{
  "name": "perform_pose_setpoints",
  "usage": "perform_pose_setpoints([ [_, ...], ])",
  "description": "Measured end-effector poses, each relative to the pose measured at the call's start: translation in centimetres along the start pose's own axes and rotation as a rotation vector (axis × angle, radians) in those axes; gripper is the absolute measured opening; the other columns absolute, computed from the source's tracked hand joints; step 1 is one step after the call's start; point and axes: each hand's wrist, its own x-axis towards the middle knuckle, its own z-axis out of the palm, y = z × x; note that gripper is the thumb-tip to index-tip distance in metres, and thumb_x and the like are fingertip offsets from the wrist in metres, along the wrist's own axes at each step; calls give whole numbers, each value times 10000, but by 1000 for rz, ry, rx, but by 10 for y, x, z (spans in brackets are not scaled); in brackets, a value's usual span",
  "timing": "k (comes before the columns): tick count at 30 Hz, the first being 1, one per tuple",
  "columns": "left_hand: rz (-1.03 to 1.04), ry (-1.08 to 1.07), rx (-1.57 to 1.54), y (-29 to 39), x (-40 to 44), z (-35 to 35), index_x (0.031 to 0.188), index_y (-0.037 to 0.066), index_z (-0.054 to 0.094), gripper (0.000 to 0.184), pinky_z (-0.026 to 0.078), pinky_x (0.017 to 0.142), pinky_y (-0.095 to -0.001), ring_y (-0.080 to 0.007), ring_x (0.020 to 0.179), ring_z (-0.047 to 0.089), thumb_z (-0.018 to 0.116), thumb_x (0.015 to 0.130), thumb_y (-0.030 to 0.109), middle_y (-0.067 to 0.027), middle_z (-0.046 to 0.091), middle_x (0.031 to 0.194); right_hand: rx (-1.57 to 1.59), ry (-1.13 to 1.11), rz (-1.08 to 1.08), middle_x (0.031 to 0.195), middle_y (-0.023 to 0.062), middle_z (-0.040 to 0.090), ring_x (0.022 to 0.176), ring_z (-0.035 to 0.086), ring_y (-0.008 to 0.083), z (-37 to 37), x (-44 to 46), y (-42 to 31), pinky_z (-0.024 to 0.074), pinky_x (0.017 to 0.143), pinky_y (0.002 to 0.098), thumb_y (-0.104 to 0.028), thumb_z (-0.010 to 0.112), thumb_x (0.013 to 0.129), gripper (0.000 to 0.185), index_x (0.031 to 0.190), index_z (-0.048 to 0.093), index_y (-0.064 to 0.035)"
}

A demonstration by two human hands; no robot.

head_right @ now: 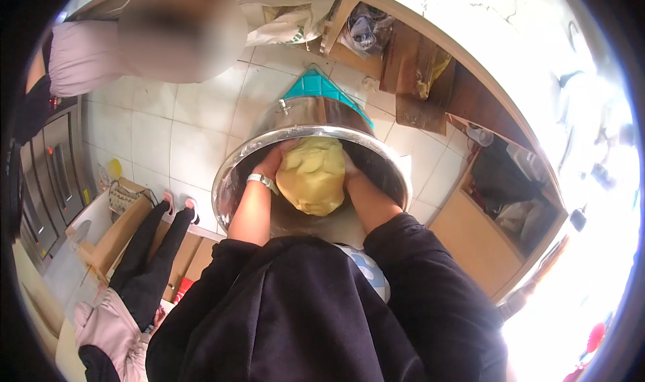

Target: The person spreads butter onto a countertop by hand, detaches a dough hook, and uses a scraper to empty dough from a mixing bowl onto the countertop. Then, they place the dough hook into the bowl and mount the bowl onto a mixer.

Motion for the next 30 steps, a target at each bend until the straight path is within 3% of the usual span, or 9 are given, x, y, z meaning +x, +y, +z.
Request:
perform_pose_setpoints([
  [7, 92, -228, 56, 17, -25, 34, 1137, 1, 520, 392, 425, 902, -324, -205, 1015, 549, 461, 896, 305, -107, 567, 1126, -102, -31, -42, 1031, 129, 586, 916, 577, 237, 14, -13, -11, 468, 806, 369, -258, 472, 870, 341, 1076, 547, 3],
  [15, 27, -446, 141, 31, -63, 61, 1243, -30, 407, 475, 395, 942, -335, -204, 1084, 517, 497, 882, 267, -124, 522, 1193, -180, -21, -69, 1016, 135, 588, 899, 583, 242, 23, -24, -21, 477, 780, 373, -247, 479, 862, 332, 1060, 550, 10],
  [18, 74, -442, 207, 37, -70, 76, 1199, -14, 468, 453, 414, 908, -311, -189, 1040, 542, 506, 883, 309, -99, 551, 1154, -204, -20, -76, 1011, 137, 589, 892, 585, 244, 26, -29, -24, 481, 770, 374, -243, 482, 859, 329, 1054, 551, 12],
  [21, 133, -236, 564, 44, -77, 93, 1106, -46, 533, 489, 444, 827, -299, -187, 931, 594, 509, 877, 385, -129, 618, 1010, -220, -24, -82, 1005, 139, 590, 886, 588, 246, 30, -31, -26, 485, 760, 376, -239, 485, 855, 326, 1048, 553, 15],
  [24, 145, 191, 1420, 55, -99, 129, 978, -105, 556, 566, 462, 733, -313, -245, 813, 624, 516, 858, 447, -189, 634, 851, -232, -30, -82, 1000, 141, 591, 879, 590, 247, 34, -29, -28, 488, 750, 378, -235, 488, 852, 323, 1042, 554, 18],
  [25, 338, 178, 1396, 47, -97, 123, 911, -126, 533, 620, 467, 703, -340, -321, 778, 617, 512, 843, 490, -245, 607, 795, -234, -33, -83, 998, 142, 591, 877, 591, 248, 36, -29, -28, 489, 747, 378, -233, 489, 851, 322, 1040, 554, 19],
  [28, 469, 322, 1408, 37, -120, 138, 934, -119, 524, 635, 462, 730, -357, -366, 792, 603, 504, 839, 508, -251, 608, 813, -247, -48, -87, 992, 144, 592, 871, 593, 250, 41, -25, -28, 493, 737, 380, -229, 492, 848, 318, 1034, 556, 21],
  [29, 469, 347, 1388, 35, -129, 144, 1013, -115, 510, 572, 449, 786, -375, -376, 884, 587, 507, 863, 436, -276, 585, 948, -252, -53, -90, 990, 145, 592, 869, 594, 251, 43, -23, -29, 494, 734, 380, -228, 493, 847, 317, 1032, 556, 22],
  [30, 629, 328, 1380, 27, -128, 139, 1028, -115, 506, 539, 443, 801, -377, -380, 916, 573, 513, 868, 399, -277, 563, 1003, -256, -65, -89, 988, 146, 592, 867, 595, 251, 46, -20, -30, 495, 731, 381, -227, 494, 846, 316, 1030, 557, 23],
])
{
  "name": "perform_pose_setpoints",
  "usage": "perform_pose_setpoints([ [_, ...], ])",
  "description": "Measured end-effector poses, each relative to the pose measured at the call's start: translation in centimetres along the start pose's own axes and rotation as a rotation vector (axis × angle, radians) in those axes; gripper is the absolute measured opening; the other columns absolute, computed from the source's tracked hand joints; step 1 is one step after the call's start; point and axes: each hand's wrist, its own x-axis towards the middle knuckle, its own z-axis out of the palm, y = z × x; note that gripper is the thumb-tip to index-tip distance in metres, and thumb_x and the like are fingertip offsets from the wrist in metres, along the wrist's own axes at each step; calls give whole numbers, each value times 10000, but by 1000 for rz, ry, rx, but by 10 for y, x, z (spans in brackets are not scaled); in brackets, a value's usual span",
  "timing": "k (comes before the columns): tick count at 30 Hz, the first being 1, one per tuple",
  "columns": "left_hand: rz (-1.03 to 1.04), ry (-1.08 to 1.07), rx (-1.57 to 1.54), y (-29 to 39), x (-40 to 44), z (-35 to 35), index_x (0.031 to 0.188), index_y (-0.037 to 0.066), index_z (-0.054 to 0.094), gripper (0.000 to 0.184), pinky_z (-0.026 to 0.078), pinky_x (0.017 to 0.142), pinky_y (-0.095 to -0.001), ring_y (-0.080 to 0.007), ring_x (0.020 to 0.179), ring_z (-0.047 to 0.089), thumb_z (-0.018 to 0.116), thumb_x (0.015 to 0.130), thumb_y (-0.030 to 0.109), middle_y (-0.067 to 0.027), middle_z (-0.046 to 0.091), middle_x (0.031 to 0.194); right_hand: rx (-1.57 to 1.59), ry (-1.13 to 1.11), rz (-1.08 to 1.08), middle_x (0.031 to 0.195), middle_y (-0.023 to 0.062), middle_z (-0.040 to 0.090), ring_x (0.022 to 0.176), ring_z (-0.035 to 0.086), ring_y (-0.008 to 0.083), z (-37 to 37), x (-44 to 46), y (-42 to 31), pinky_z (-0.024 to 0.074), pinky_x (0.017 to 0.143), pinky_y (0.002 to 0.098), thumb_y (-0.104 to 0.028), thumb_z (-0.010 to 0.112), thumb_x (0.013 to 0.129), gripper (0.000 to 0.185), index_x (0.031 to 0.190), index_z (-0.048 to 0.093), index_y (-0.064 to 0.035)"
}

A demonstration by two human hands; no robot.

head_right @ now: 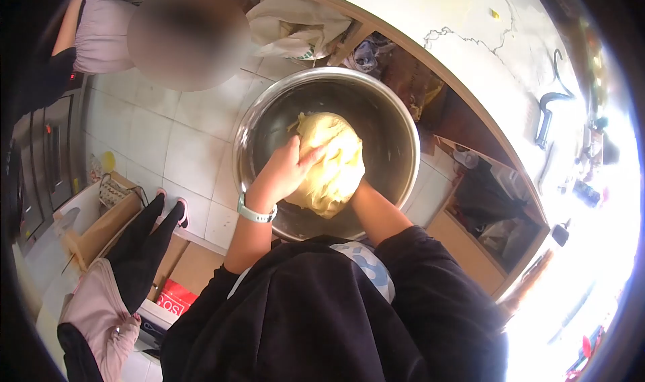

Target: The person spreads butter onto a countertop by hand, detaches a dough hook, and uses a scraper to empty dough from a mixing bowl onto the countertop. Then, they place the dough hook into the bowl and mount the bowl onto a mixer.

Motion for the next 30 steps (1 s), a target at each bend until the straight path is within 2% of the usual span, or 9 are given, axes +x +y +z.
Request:
perform_pose_setpoints([
  [2, 243, 166, -30, -18, -9, 14, 1058, -116, 498, 477, 433, 832, -381, -389, 979, 545, 524, 878, 325, -281, 520, 1113, -16, -13, -10, 985, 147, 593, 862, 596, 253, 5, 7, -2, 498, 724, 382, -224, 496, 844, 314, 1026, 557, 25],
  [5, 287, 106, 63, -9, -38, -1, 1121, -79, 476, 414, 414, 874, -383, -377, 1050, 503, 552, 865, 237, -245, 468, 1210, -33, -23, -22, 979, 149, 594, 856, 598, 254, 11, 12, -8, 501, 714, 383, -220, 498, 840, 311, 1020, 559, 27],
  [8, 394, 357, 510, 7, -56, -48, 1214, 2, 414, 474, 435, 804, -398, -346, 1015, 516, 535, 859, 292, -206, 483, 1194, -53, -22, -21, 974, 152, 595, 850, 601, 256, 20, 13, -8, 505, 704, 385, -216, 501, 837, 308, 1014, 560, 30],
  [10, 303, 611, 434, 10, -54, -72, 1256, 75, 391, 473, 435, 764, -404, -316, 983, 539, 549, 846, 250, -134, 502, 1198, -73, -14, -9, 970, 153, 595, 845, 602, 258, 28, 14, -4, 507, 698, 386, -213, 503, 835, 306, 1010, 561, 32],
  [11, 311, 879, 712, 1, -46, -68, 1256, 83, 392, 467, 441, 705, -399, -307, 944, 561, 558, 827, 160, -136, 519, 1173, -85, -15, -6, 968, 154, 595, 843, 603, 258, 32, 13, -3, 508, 695, 387, -211, 504, 834, 305, 1008, 561, 32],
  [14, 178, 683, 374, -65, -32, -39, 1259, 78, 373, 481, 453, 667, -399, -352, 862, 580, 525, 804, 37, -175, 569, 1062, -126, -8, -4, 962, 156, 596, 837, 605, 260, 40, -2, 0, 512, 685, 388, -207, 507, 831, 302, 1001, 563, 35],
  [17, 94, 691, 69, -74, -38, -32, 1268, 61, 344, 516, 461, 643, -418, -404, 805, 578, 477, 779, -35, -233, 585, 951, -192, -10, -22, 957, 158, 597, 830, 608, 262, 45, -35, -11, 515, 675, 390, -203, 510, 828, 299, 995, 564, 38],
  [24, 153, 807, 52, -82, -45, -14, 1254, 60, 350, 514, 461, 649, -435, -421, 781, 580, 471, 768, -54, -256, 590, 900, -335, -50, -136, 944, 163, 599, 815, 613, 266, 91, -117, -26, 524, 652, 393, -194, 516, 820, 291, 981, 567, 44],
  [30, 112, 837, 52, -87, -49, -5, 1250, 44, 349, 531, 470, 673, -435, -411, 802, 586, 494, 750, -62, -253, 592, 920, -477, -69, -542, 933, 168, 601, 803, 618, 270, 170, -175, -131, 531, 632, 396, -185, 522, 814, 285, 969, 569, 49],
])
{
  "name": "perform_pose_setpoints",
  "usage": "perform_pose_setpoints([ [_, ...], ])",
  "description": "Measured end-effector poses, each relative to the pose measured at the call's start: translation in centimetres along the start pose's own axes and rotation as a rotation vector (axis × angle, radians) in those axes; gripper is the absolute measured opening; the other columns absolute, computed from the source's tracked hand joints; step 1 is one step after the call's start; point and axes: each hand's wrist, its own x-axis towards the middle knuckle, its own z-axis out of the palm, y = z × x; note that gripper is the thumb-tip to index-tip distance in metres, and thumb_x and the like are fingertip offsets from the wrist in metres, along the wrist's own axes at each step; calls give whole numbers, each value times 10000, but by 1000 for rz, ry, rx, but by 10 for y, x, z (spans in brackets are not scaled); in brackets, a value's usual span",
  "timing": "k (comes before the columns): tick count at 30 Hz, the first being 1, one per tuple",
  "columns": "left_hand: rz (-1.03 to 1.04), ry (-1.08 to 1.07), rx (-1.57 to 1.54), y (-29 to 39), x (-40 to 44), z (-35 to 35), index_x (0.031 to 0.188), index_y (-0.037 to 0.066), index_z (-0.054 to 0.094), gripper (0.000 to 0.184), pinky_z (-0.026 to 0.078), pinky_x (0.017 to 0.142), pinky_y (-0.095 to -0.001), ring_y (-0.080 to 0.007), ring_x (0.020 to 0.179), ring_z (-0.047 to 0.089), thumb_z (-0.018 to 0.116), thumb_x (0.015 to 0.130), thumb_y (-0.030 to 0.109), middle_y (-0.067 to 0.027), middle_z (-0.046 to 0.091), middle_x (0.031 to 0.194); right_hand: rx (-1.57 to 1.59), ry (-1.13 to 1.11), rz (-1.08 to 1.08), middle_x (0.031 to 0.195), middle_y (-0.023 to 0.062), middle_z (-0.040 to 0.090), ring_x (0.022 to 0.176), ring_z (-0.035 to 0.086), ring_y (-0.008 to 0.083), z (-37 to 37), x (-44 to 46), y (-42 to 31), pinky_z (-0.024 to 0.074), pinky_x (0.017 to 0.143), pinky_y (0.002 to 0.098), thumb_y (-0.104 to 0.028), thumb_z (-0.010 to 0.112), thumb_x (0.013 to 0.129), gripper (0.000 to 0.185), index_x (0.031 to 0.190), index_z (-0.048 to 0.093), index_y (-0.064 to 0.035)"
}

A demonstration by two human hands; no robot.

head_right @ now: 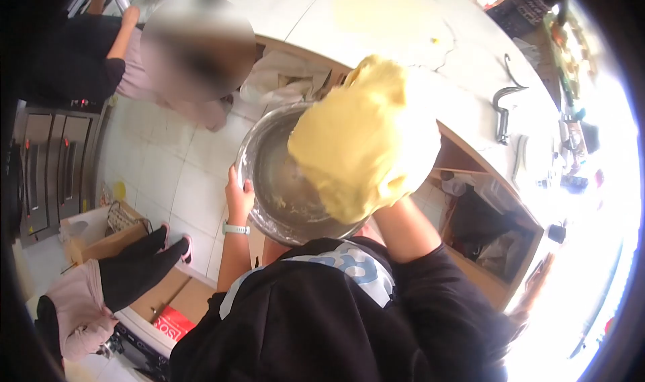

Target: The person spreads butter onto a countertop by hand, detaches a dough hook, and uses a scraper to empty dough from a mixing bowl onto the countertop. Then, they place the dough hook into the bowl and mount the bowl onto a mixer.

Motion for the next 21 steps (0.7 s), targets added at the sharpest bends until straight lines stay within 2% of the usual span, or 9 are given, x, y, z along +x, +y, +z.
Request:
perform_pose_setpoints([
  [6, -78, -8, 4, -3, -3, -1, 1256, 45, 348, 538, 474, 688, -437, -409, 814, 586, 502, 749, -50, -265, 589, 913, -142, 100, -517, 922, 172, 602, 790, 623, 274, 26, 23, -169, 538, 613, 400, -177, 528, 807, 279, 957, 572, 54],
  [10, -88, -6, 32, -9, -3, 2, 1246, 26, 353, 521, 475, 693, -441, -422, 818, 579, 507, 752, -33, -274, 586, 913, -165, 263, -798, 914, 175, 603, 781, 626, 277, 13, 102, -265, 542, 599, 402, -172, 531, 803, 275, 949, 574, 58],
  [12, -80, -3, 27, -4, -2, 1, 1232, 9, 358, 508, 474, 688, -447, -426, 810, 578, 516, 751, -28, -277, 585, 914, -172, 382, -865, 910, 177, 604, 777, 627, 278, -6, 151, -286, 545, 593, 403, -169, 533, 801, 273, 945, 575, 60],
  [15, -64, 26, 15, -4, -3, 2, 1218, -4, 365, 495, 472, 678, -450, -431, 799, 577, 522, 749, -34, -278, 583, 913, -271, 655, -819, 905, 179, 605, 771, 630, 280, -64, 239, -278, 548, 583, 404, -165, 536, 798, 270, 939, 576, 62],
  [18, -129, -34, -18, 1, -2, -1, 1204, -13, 371, 479, 467, 669, -447, -428, 807, 577, 523, 751, -36, -279, 581, 912, -553, 941, -552, 899, 181, 606, 764, 632, 282, -152, 303, -237, 552, 573, 406, -161, 539, 794, 267, 933, 577, 65],
  [19, -120, -24, -1, 4, 0, -2, 1200, -17, 373, 473, 466, 664, -443, -426, 801, 579, 524, 752, -35, -279, 581, 904, -621, 969, -502, 897, 182, 606, 762, 633, 282, -151, 294, -226, 553, 570, 406, -159, 540, 793, 266, 931, 578, 66],
  [21, -108, -6, 38, 8, -2, -4, 1191, -25, 376, 461, 465, 654, -435, -422, 789, 582, 525, 755, -33, -279, 582, 887, -700, 964, -475, 821, 188, 611, 657, 642, 274, -135, 269, -219, 556, 467, 377, -139, 537, 778, 248, 867, 584, 88],
])
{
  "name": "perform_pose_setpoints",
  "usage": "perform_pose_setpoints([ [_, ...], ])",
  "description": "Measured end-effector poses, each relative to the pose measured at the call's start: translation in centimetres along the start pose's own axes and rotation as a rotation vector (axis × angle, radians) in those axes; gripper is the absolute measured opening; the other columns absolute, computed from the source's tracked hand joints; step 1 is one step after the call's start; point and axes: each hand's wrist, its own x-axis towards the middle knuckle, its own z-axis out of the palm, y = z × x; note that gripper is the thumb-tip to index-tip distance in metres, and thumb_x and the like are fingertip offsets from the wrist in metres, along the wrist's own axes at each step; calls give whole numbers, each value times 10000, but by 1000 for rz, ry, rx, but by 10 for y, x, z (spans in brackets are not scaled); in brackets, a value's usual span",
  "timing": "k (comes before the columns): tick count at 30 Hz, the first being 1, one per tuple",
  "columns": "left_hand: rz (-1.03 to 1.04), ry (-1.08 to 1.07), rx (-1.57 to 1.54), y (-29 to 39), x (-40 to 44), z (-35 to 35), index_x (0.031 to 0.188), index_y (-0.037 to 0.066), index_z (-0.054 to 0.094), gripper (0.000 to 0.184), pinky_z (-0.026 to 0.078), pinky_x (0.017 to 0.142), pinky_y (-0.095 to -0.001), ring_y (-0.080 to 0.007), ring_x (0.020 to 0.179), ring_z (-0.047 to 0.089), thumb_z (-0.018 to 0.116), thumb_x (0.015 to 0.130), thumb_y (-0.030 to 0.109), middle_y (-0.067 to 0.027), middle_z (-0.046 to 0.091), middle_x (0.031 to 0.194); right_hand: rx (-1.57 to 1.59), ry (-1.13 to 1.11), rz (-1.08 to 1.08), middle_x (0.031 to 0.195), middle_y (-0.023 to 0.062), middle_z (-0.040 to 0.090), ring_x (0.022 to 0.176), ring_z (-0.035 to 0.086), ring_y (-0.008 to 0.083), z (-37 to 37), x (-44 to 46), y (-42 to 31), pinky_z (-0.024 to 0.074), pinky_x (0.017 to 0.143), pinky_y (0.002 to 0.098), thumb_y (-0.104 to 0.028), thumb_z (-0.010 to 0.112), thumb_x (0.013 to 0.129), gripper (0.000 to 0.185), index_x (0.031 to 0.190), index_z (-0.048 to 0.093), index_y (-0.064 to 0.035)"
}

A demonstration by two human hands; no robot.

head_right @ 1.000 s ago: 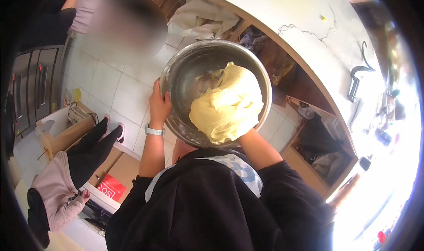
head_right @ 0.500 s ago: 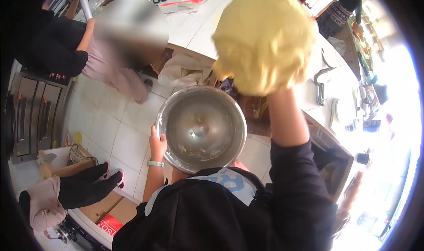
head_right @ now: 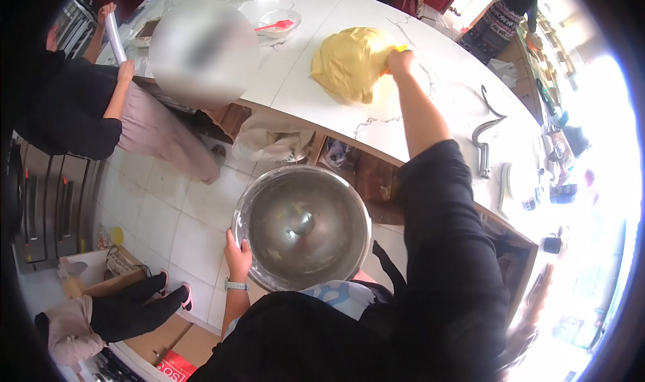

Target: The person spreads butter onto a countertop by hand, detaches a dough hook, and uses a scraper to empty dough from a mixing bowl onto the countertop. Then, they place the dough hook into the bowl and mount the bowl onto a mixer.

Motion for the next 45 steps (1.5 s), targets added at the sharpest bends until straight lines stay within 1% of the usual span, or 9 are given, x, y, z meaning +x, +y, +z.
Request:
perform_pose_setpoints([
  [5, -19, -3, -7, -2, 1, 1, 1182, -32, 378, 444, 465, 630, -419, -410, 741, 590, 524, 762, -27, -270, 586, 826, -420, -39, -224, 683, 182, 630, 598, 648, 263, -32, 8, -58, 531, 474, 352, -256, 574, 770, 327, 814, 619, 65],
  [10, -27, 8, -18, -2, 0, 2, 1174, -33, 383, 435, 462, 624, -420, -407, 732, 591, 529, 765, -15, -267, 587, 811, -1027, 657, -1159, 548, 84, 578, 522, 594, 251, -68, 44, -107, 478, 510, 377, -228, 428, 863, 303, 664, 613, -92],
  [12, -31, 11, -27, -4, 1, 4, 1171, -34, 388, 430, 461, 629, -426, -415, 739, 587, 530, 766, -11, -271, 588, 819, -1005, 639, -704, 844, -9, 517, 670, 492, 101, -112, 10, -203, 469, 617, 241, -359, 550, 825, 365, 1080, 545, -98],
  [14, -11, 25, -8, -1, 1, 5, 1173, -35, 396, 431, 458, 637, -433, -422, 757, 582, 531, 765, -9, -275, 587, 846, -1022, 1596, -1432, 710, -38, 486, 563, 430, 46, -148, 24, -243, 402, 504, 192, -448, 481, 842, 455, 971, 559, -18],
  [19, 19, 103, 53, -13, 0, 12, 1187, -34, 412, 451, 462, 706, -432, -420, 843, 569, 540, 756, -5, -283, 572, 937, 408, -483, -697, 1023, 175, 593, 905, 612, 265, -153, -127, -248, 510, 785, 320, -116, 590, 829, 463, 1199, 405, 92],
  [25, 126, 197, -112, -4, 4, 9, 1199, -9, 437, 463, 479, 766, -344, -336, 914, 593, 527, 747, -52, -228, 564, 1071, -493, -1819, -285, 1073, 164, 591, 977, 559, 290, -35, -299, 6, 417, 897, 365, -240, 672, 757, 540, 1223, 465, -64],
  [27, 112, 204, -171, -7, 0, 11, 1209, 2, 445, 471, 477, 787, -323, -302, 939, 598, 529, 749, -56, -209, 565, 1094, -803, -1621, -430, 1151, 195, 548, 1017, 548, 353, 13, -334, 173, 429, 888, 406, -322, 621, 757, 567, 1243, 423, -109],
  [32, -63, 132, -277, -8, -2, 11, 1226, 39, 460, 482, 453, 847, -331, -265, 967, 595, 535, 758, -48, -185, 569, 1112, -1046, -1042, -312, 1147, 249, 511, 946, 559, 413, 45, -372, 218, 452, 826, 438, -142, 412, 868, 289, 1107, 327, -4],
  [45, -39, 118, -230, -10, -4, 11, 1280, 136, 412, 586, 191, 1022, -564, -325, 1019, 562, 509, 743, -78, -81, 549, 1191, -493, -365, 393, 945, 288, 568, 870, 569, 426, 76, -462, 274, 455, 746, 461, -127, 516, 813, 423, 1110, 258, 28],
])
